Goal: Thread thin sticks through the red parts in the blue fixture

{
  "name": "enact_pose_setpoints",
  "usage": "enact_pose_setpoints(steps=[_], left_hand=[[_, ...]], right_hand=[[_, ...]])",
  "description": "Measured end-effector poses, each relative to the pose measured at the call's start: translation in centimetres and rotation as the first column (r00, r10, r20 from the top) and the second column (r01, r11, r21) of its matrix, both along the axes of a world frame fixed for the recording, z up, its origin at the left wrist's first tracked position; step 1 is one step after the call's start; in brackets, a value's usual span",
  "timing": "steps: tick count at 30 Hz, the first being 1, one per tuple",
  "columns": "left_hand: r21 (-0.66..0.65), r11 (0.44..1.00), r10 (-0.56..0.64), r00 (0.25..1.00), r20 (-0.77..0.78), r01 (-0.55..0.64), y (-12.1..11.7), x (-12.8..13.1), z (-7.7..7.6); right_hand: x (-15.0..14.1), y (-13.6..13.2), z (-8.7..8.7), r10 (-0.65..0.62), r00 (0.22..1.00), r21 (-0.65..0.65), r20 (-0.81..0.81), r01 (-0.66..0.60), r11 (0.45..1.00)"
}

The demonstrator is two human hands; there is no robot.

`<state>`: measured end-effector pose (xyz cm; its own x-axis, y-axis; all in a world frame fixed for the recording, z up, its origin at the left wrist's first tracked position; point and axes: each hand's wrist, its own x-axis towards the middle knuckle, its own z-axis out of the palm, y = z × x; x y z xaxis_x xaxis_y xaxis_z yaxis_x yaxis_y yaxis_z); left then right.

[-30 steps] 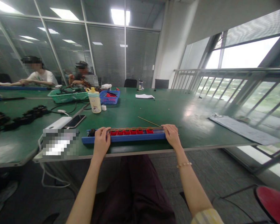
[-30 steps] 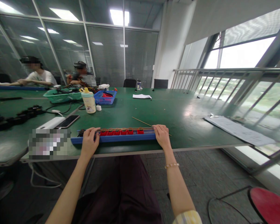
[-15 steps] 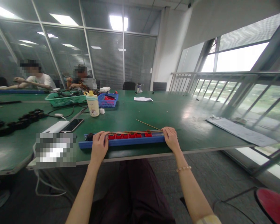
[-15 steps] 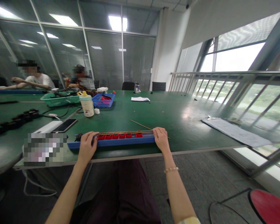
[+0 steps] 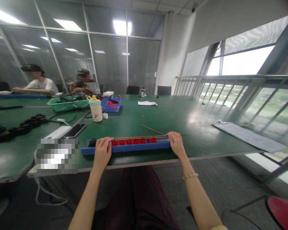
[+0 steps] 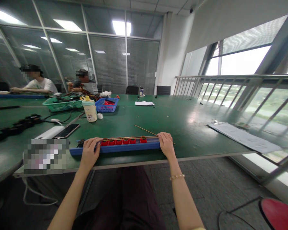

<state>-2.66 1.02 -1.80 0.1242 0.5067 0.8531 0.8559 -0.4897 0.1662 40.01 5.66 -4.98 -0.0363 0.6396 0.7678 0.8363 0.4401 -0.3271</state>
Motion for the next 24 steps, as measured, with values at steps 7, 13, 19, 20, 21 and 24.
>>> enact_pose_setpoints(steps=[7, 13, 19, 20, 21, 24], left_hand=[[0.003, 1.0, 0.017, 1.0, -0.008, -0.017, 0.04, -0.06, 0.02], [-0.008, 1.0, 0.014, 1.0, 0.001, -0.014, -0.04, -0.01, 0.04], [-0.014, 1.0, 0.006, 1.0, 0.006, -0.006, -0.01, -0.09, 0.01], [-0.016, 1.0, 0.005, 1.0, 0.005, -0.005, -0.01, -0.09, 0.01], [-0.018, 1.0, 0.005, 1.0, 0.004, -0.005, -0.01, -0.08, 0.03], [-0.024, 1.0, 0.012, 1.0, 0.0, -0.012, -0.08, 0.04, 0.12]], right_hand=[[0.31, 0.3, -0.05, 0.02, 0.999, 0.021, -0.031, -0.019, 1.0], [0.59, 0.37, -0.14, 0.046, 0.999, 0.039, -0.025, -0.045, 0.998], [0.75, 0.56, -0.44, 0.015, 0.999, 0.05, -0.038, -0.013, 0.999], [0.76, 0.6, -0.48, 0.01, 0.999, 0.051, -0.041, -0.008, 0.999], [0.76, 0.64, -0.52, 0.006, 0.999, 0.051, -0.043, -0.004, 0.999], [0.76, 0.67, -0.53, -0.005, 0.999, 0.046, -0.048, 0.007, 0.999]])
